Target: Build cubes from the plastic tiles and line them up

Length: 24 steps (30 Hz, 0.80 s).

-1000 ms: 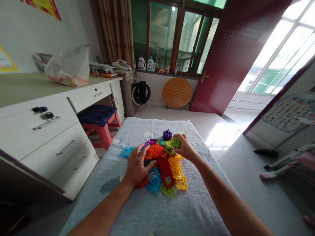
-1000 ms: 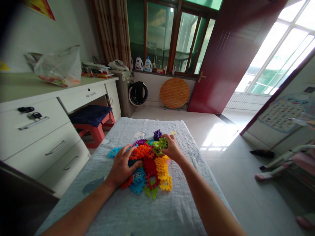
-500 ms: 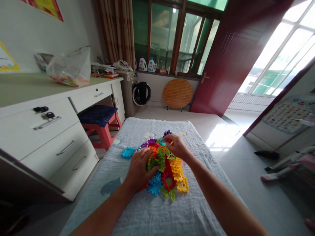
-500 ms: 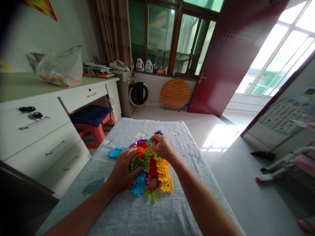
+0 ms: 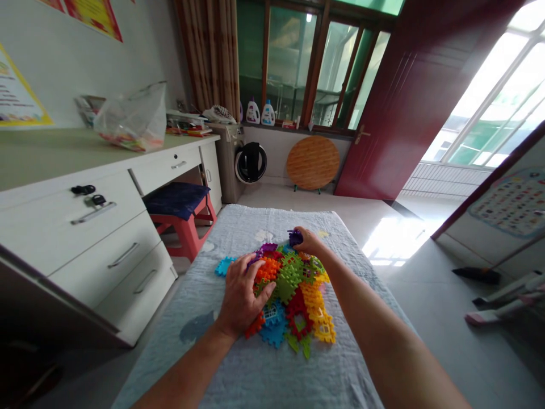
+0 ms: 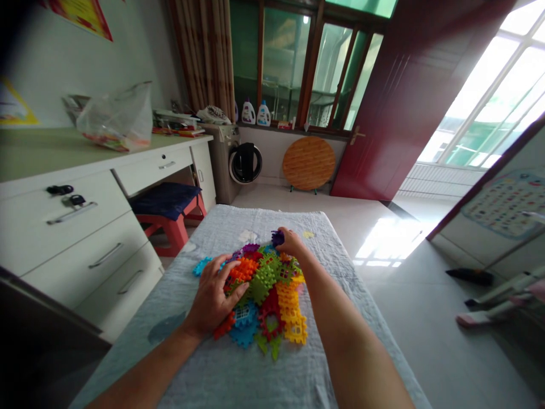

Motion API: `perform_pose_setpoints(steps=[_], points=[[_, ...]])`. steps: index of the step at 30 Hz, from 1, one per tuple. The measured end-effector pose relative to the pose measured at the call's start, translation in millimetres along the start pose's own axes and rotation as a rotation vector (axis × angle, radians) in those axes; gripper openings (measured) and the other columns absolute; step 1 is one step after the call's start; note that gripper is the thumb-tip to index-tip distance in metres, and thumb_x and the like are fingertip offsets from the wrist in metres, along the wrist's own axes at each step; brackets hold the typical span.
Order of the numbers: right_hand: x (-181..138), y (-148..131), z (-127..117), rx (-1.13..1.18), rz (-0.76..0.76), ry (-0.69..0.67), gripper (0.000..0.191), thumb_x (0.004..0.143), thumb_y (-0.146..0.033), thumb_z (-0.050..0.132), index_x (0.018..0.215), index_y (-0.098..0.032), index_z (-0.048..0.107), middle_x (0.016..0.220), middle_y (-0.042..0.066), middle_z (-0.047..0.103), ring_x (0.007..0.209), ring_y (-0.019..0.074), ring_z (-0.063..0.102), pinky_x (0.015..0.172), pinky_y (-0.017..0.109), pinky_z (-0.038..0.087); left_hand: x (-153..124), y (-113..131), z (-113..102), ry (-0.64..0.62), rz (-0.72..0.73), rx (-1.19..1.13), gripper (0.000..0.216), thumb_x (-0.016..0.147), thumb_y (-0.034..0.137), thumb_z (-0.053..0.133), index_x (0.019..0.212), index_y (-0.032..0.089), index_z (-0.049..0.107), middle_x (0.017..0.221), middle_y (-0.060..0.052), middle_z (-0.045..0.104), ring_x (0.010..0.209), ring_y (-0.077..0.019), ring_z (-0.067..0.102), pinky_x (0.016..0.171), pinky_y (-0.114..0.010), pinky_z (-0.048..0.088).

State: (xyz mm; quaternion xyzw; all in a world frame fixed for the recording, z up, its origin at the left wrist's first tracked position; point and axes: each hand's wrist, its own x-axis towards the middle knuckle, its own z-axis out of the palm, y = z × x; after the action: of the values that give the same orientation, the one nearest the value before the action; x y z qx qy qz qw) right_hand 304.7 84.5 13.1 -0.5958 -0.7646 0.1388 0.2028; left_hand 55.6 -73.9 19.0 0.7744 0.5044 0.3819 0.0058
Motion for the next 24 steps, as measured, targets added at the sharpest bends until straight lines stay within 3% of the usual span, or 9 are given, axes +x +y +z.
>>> perform_pose_setpoints(steps=[6, 10, 15, 19, 24], points=[[-4, -1, 3, 0.023, -0.026, 0.051, 0.065, 0.060, -0.025, 0.073, 0.122, -0.020, 0.055, 0.101, 0.007, 0.056, 0.087, 0.0204, 0.055, 0.084, 0.036, 0.045, -3, -7, 7, -0.124, -0.013, -0.008, 0.080, 0.071, 0.064, 0.064, 0.134, 0.019, 0.045, 0.141, -0.016, 0.037, 0.132, -0.0359, 0.034, 0.108, -0.055, 0.031], [-11, -3, 1, 0.143, -0.002, 0.159, 0.060, 0.057, -0.016, 0.070, 0.116, -0.019, 0.057, 0.101, 0.006, 0.053, 0.083, 0.0181, 0.054, 0.083, 0.036, 0.046, -5, -9, 8, -0.181, 0.014, -0.025, 0.083, 0.069, 0.063, 0.066, 0.136, 0.020, 0.043, 0.142, -0.015, 0.037, 0.132, -0.0350, 0.035, 0.109, -0.053, 0.032], [-31, -17, -24, 0.290, -0.047, 0.272, 0.057, 0.058, -0.015, 0.066, 0.113, -0.023, 0.054, 0.102, 0.004, 0.053, 0.088, 0.0192, 0.054, 0.086, 0.039, 0.046, -4, -9, 7, -0.192, 0.019, -0.040, 0.081, 0.068, 0.061, 0.068, 0.134, 0.020, 0.045, 0.141, -0.015, 0.038, 0.132, -0.0357, 0.036, 0.109, -0.054, 0.032], [-67, -48, -42, 0.292, -0.261, 0.141, 0.061, 0.060, -0.015, 0.065, 0.119, -0.023, 0.052, 0.109, 0.006, 0.055, 0.099, 0.0217, 0.054, 0.090, 0.039, 0.044, -3, -8, 7, -0.172, 0.024, -0.084, 0.086, 0.070, 0.062, 0.067, 0.139, 0.020, 0.037, 0.141, -0.015, 0.039, 0.132, -0.0354, 0.036, 0.109, -0.055, 0.031], [-114, -90, -36, 0.296, -0.380, 0.025, 0.080, 0.063, -0.012, 0.061, 0.138, -0.022, 0.036, 0.126, 0.010, 0.050, 0.114, 0.0246, 0.051, 0.099, 0.042, 0.041, -5, -2, 6, -0.107, 0.042, -0.185, 0.109, 0.067, 0.060, 0.070, 0.149, 0.020, 0.010, 0.145, -0.019, 0.033, 0.134, -0.0365, 0.033, 0.107, -0.056, 0.032]])
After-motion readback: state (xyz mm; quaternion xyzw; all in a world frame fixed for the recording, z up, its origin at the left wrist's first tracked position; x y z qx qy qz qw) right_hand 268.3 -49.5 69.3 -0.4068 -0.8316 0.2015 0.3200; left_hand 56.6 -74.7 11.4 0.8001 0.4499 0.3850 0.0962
